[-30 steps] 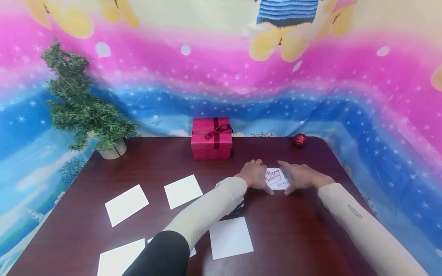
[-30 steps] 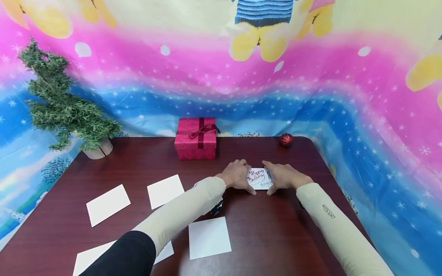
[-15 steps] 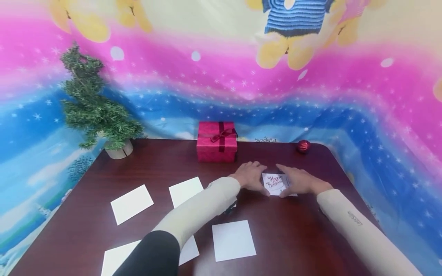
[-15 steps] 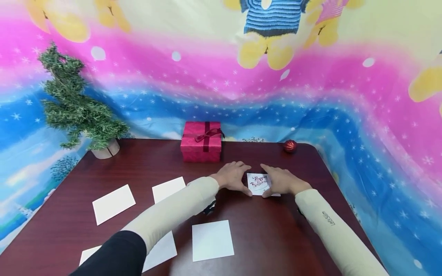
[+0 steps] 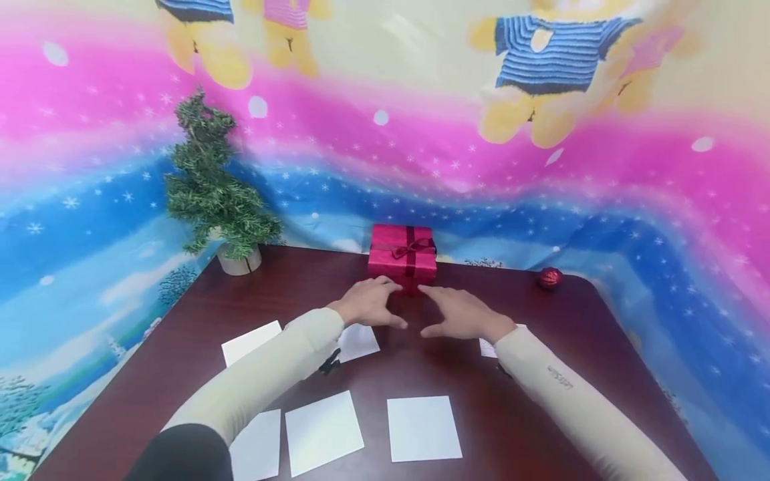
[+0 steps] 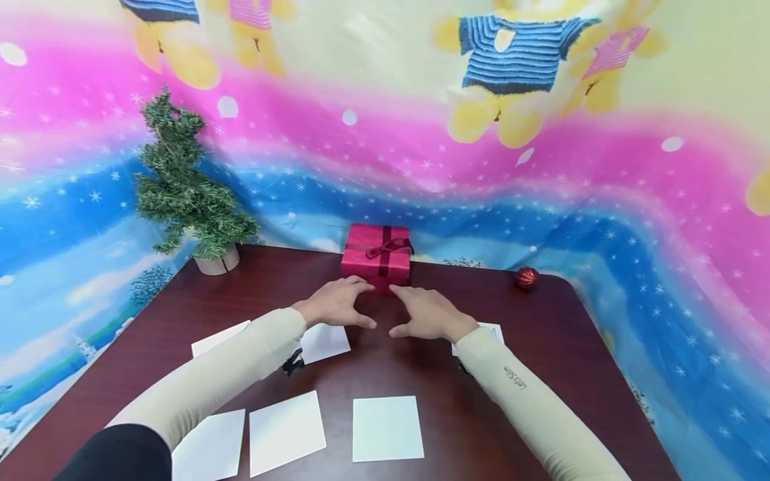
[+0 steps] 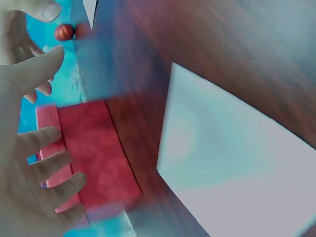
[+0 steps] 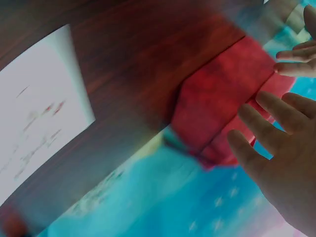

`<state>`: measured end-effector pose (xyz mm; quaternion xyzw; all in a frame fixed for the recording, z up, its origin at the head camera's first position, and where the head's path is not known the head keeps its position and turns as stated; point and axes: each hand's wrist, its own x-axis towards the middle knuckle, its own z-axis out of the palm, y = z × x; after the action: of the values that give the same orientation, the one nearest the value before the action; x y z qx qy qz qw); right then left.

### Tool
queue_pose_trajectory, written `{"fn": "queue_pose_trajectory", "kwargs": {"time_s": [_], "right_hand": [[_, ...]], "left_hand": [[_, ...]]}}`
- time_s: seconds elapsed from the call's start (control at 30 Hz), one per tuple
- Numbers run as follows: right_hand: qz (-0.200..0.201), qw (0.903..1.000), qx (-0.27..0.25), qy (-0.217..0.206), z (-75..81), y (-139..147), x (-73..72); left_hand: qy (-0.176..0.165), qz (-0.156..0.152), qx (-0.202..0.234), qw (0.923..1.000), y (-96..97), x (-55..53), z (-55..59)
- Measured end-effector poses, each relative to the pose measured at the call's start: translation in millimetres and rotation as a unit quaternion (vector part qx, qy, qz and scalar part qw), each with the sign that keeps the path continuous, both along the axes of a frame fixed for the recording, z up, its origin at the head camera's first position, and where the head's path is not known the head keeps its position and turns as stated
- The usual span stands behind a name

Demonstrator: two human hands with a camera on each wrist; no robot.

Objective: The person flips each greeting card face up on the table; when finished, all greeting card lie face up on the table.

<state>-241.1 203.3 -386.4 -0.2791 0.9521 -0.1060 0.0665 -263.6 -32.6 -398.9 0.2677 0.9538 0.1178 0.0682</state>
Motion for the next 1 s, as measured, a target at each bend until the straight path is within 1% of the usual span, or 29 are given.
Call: {"fn": "queue_pose_trajectory", "kwargs": {"time_s": [0.1, 0.23, 0.37, 0.47, 0.53, 0.6, 0.7, 0.87, 1.0], "right_hand": [[0.015, 0.9998, 0.01, -0.009, -8.6, -22, -2.1], [0.021, 0.9992, 0.021, -0.026, -19.1, -48, -5.3], [0.044, 0.9982, 0.024, -0.032, -26.3, -73, -10.8], [0.067, 0.9969, 0.024, -0.034, -30.3, -88, -15.1], [0.077, 0.996, 0.03, -0.033, -33.6, -95, -17.1], [0.084, 0.9951, 0.042, -0.029, -37.7, -99, -18.3], [0.089, 0.9941, 0.059, -0.02, -42.6, -105, -19.6], [0.09, 0.9933, 0.069, -0.02, -45.4, -112, -20.1], [0.09, 0.9922, 0.082, -0.025, -47.4, -117, -20.9]], "left_hand": [[-0.005, 0.013, 0.0, 0.9999, -18.1, 4.1, -10.8], [-0.018, 0.019, -0.01, 0.9996, -36.9, 12.6, -22.1], [-0.031, 0.028, -0.022, 0.9989, -52.9, 20.3, -25.8], [-0.025, 0.031, -0.029, 0.9988, -62.2, 23.9, -25.4], [-0.017, 0.029, -0.034, 0.9988, -65.9, 25.7, -26.0], [-0.007, 0.026, -0.044, 0.9987, -67.8, 27.4, -28.5], [-0.001, 0.026, -0.055, 0.9981, -70.9, 28.9, -33.3], [-0.002, 0.039, -0.055, 0.9977, -77.0, 29.9, -38.3], [-0.002, 0.038, -0.053, 0.9979, -80.4, 30.6, -40.3]]}}
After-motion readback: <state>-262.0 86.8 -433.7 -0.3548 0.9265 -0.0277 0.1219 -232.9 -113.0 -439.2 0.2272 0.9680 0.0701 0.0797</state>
